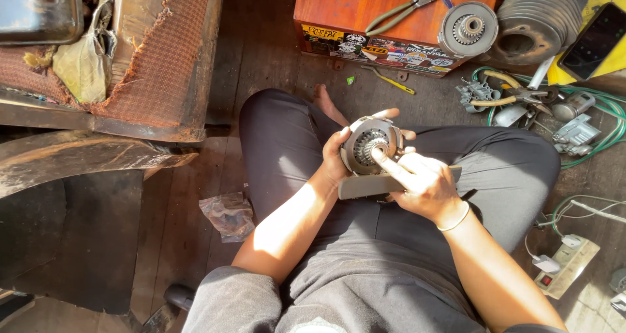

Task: Cleaning various motorcycle engine components like a crankshaft and gears using a wire brush to remove debris.

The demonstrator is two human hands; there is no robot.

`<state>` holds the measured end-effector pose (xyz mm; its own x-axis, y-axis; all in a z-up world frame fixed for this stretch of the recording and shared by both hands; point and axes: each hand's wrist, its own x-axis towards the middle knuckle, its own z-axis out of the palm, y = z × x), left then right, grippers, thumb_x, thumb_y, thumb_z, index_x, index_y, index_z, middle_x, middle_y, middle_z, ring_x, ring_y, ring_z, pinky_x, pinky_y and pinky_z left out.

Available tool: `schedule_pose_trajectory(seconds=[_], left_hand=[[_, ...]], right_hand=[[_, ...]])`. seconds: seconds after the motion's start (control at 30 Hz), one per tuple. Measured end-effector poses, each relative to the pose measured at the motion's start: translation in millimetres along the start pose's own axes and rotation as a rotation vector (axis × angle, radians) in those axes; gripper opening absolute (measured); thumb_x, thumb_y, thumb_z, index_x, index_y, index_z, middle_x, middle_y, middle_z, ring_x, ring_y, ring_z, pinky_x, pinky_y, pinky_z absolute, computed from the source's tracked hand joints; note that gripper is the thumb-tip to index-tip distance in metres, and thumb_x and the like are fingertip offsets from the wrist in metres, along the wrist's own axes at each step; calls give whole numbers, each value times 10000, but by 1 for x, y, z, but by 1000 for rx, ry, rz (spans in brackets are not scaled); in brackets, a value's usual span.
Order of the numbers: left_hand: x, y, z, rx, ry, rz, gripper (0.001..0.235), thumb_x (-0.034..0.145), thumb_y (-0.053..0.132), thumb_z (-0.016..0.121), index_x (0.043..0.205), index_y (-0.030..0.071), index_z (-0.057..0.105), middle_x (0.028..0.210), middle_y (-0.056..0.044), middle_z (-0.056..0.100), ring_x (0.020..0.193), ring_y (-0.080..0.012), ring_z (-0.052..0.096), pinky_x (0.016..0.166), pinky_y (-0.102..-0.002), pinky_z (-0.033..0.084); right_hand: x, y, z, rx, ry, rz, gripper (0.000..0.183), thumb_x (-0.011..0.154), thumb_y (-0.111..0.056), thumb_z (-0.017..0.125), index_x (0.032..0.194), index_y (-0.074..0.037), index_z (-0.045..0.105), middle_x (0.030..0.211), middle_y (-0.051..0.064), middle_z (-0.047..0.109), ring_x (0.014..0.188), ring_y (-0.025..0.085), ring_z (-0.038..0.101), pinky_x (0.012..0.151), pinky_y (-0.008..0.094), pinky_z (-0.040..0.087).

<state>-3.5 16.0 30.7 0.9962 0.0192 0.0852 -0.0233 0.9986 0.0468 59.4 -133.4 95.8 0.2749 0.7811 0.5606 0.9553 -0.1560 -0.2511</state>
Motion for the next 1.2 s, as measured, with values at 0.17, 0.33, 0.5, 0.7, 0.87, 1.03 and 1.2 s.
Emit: schedule_pose_trajectory(seconds=[0.17,0.33,0.5,0.7,0.87,1.03,1.2], left_hand=[[1,4,2,-5,-19,-40,919,929,511,544,1612,-34,261,1216,-385,610,1094,-429,694,991,-527,558],[7,11,9,-43,-45,-44,911,924,454,560,1606,-56,236,1180,-400,619,1079,-463,698,997,-551,548],[8,10,1,-61,-45,-51,922,936,501,533,1617,-50,245,1279,-390,602,1139,-506,664,979,-573,557],[5,11,-7,-35,-46,-97,1014,882,589,574,1618,-35,262,1339,-406,573,1197,-529,625,977,-587,558],[5,10,-23,-27,-78,-90,1021,864,611,585,1612,-17,287,1426,-436,484,1250,-604,539,979,-638,530],[7,12,-26,-48,-97,-89,1039,840,585,602,1617,-13,260,1411,-440,488,1211,-585,585,946,-609,566],[8,13,-29,-49,-103,-103,1088,812,610,567,1636,-1,206,1304,-420,569,1122,-576,640,888,-596,590]], right_hand=[[2,-8,1,-110,-45,-6,358,913,-183,700,1265,-187,765,695,23,512,603,214,575,566,325,512],[-6,-4,7,-174,-66,78,405,892,-283,738,1274,-150,755,712,22,512,615,206,566,550,313,500],[-6,-1,6,-145,-15,83,375,876,-282,764,1204,-100,773,706,26,519,590,204,569,528,314,494],[-14,-6,10,-28,47,55,384,845,-185,772,1200,-38,771,733,60,550,588,232,564,552,328,497],[-3,-8,5,46,51,18,408,837,-91,748,1240,-31,769,696,65,524,571,251,544,554,336,500],[-2,-10,6,47,48,-6,404,849,-58,739,1251,-28,771,669,61,515,546,246,521,537,341,489],[1,-12,6,61,71,-18,348,889,-109,758,1228,-32,782,668,50,523,539,233,512,528,338,470]])
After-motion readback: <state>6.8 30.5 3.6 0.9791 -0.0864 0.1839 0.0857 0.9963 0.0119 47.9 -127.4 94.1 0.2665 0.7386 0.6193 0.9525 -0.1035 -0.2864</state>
